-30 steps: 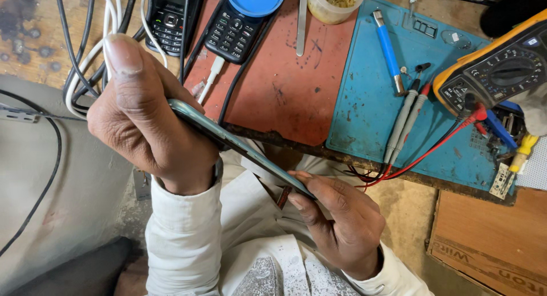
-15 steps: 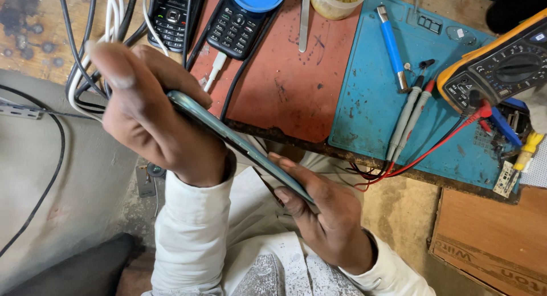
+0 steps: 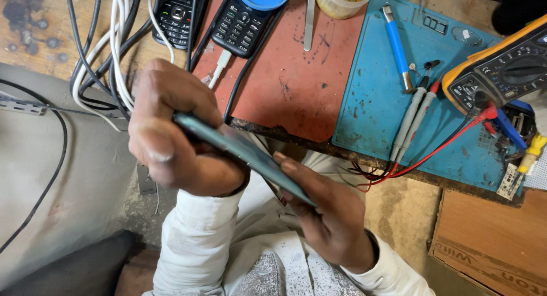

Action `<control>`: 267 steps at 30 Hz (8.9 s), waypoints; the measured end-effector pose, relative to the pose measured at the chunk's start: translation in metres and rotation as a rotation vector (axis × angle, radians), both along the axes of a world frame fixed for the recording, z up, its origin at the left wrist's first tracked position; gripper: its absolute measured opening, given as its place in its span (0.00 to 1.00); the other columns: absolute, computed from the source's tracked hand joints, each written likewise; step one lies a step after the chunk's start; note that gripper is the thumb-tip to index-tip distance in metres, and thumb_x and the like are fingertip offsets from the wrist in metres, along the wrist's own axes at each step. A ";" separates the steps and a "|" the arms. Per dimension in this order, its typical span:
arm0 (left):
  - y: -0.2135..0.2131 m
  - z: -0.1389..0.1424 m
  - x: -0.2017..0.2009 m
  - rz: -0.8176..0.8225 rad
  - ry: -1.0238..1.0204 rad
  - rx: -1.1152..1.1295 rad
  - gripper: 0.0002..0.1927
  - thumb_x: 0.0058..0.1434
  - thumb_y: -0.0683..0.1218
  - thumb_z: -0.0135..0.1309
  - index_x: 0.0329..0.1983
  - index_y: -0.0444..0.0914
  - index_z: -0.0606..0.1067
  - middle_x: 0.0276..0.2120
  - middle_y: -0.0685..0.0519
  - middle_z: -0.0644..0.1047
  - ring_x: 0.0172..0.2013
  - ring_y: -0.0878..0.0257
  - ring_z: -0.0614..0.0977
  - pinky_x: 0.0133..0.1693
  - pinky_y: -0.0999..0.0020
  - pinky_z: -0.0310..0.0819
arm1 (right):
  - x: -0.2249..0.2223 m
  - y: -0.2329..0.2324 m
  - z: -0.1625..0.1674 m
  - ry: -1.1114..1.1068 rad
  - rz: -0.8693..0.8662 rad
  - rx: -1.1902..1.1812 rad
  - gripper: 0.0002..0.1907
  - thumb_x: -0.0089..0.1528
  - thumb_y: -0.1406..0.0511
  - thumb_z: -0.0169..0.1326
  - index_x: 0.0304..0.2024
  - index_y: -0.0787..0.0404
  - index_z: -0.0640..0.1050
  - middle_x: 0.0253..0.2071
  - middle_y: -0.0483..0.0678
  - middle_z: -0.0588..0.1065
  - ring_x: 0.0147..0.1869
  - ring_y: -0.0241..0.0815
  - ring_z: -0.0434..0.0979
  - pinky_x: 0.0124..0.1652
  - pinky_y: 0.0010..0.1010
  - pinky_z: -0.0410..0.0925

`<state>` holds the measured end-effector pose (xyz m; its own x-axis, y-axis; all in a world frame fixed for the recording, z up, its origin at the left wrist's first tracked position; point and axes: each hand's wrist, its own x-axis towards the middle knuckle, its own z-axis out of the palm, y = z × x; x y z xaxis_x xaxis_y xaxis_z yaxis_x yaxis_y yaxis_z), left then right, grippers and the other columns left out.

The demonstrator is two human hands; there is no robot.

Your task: The person uses a prying tool to separate the back cover from a smartphone, then snaps the cover back into place and presses the edges to secure it. The person then connects a charging cable to the phone and briefly taps the screen.

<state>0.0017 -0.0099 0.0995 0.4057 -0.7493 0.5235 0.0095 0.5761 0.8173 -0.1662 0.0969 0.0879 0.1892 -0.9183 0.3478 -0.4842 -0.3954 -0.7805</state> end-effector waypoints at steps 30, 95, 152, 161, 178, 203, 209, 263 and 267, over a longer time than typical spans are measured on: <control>0.077 -0.067 0.012 -0.583 -0.210 0.275 0.06 0.68 0.41 0.57 0.43 0.33 0.81 0.35 0.49 0.82 0.35 0.63 0.84 0.40 0.71 0.78 | -0.046 -0.035 -0.022 -0.743 -0.218 0.079 0.22 0.74 0.58 0.61 0.58 0.69 0.72 0.53 0.45 0.74 0.55 0.34 0.72 0.59 0.24 0.66; 0.080 -0.033 -0.021 -0.688 -0.136 0.284 0.30 0.80 0.58 0.28 0.47 0.31 0.75 0.42 0.40 0.75 0.43 0.49 0.77 0.51 0.57 0.69 | -0.009 -0.013 -0.015 -1.068 -0.207 0.545 0.32 0.64 0.60 0.49 0.66 0.73 0.66 0.58 0.62 0.75 0.59 0.53 0.76 0.61 0.42 0.68; 0.053 0.003 0.001 -0.760 1.247 0.286 0.31 0.76 0.59 0.37 0.77 0.41 0.57 0.67 0.45 0.69 0.65 0.52 0.73 0.66 0.21 0.59 | 0.010 0.003 0.000 -0.265 -0.111 0.035 0.15 0.61 0.72 0.67 0.50 0.67 0.80 0.38 0.48 0.79 0.32 0.28 0.72 0.32 0.18 0.66; 0.058 0.004 0.001 -0.720 1.213 0.280 0.35 0.73 0.57 0.38 0.78 0.36 0.55 0.68 0.43 0.66 0.64 0.51 0.74 0.63 0.20 0.62 | 0.014 0.005 0.011 -0.196 -0.119 0.016 0.16 0.61 0.72 0.67 0.51 0.66 0.80 0.41 0.48 0.79 0.38 0.33 0.77 0.34 0.20 0.70; 0.063 -0.002 0.000 -0.667 1.176 0.152 0.32 0.72 0.56 0.42 0.72 0.33 0.57 0.64 0.40 0.66 0.62 0.48 0.75 0.58 0.24 0.69 | 0.011 0.005 0.016 -0.097 -0.076 -0.046 0.14 0.65 0.70 0.64 0.51 0.68 0.79 0.44 0.50 0.79 0.44 0.37 0.80 0.41 0.23 0.72; 0.066 -0.001 -0.001 -0.671 1.204 0.166 0.36 0.69 0.55 0.45 0.74 0.32 0.56 0.66 0.40 0.66 0.62 0.48 0.75 0.58 0.20 0.68 | 0.012 0.012 0.013 -0.417 -0.083 0.426 0.14 0.69 0.63 0.55 0.39 0.70 0.81 0.32 0.46 0.77 0.33 0.30 0.73 0.33 0.20 0.67; 0.068 -0.002 0.000 -0.741 1.061 0.193 0.34 0.70 0.57 0.48 0.72 0.33 0.58 0.63 0.43 0.66 0.61 0.51 0.71 0.60 0.27 0.69 | 0.009 0.014 0.010 -0.478 -0.077 0.491 0.14 0.69 0.64 0.55 0.39 0.71 0.81 0.30 0.45 0.75 0.33 0.31 0.72 0.34 0.21 0.66; 0.029 -0.029 0.010 -0.838 0.806 0.558 0.38 0.72 0.61 0.33 0.70 0.25 0.63 0.56 0.31 0.75 0.47 0.42 0.82 0.49 0.46 0.79 | -0.042 -0.039 -0.027 -0.130 -0.635 -0.019 0.08 0.63 0.67 0.64 0.39 0.66 0.81 0.32 0.42 0.75 0.30 0.25 0.65 0.31 0.18 0.62; 0.027 -0.032 0.018 -0.797 0.844 0.567 0.38 0.70 0.60 0.34 0.70 0.26 0.62 0.58 0.34 0.74 0.52 0.42 0.80 0.49 0.43 0.79 | -0.039 -0.040 -0.030 -0.131 -0.672 0.005 0.07 0.63 0.67 0.64 0.38 0.66 0.81 0.28 0.40 0.74 0.29 0.25 0.63 0.29 0.18 0.59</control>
<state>0.0198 0.0174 0.0676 -0.2058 -0.9680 -0.1433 0.8182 -0.2505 0.5175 -0.2049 0.0571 0.0576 -0.4656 -0.8234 0.3243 -0.5244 -0.0385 -0.8506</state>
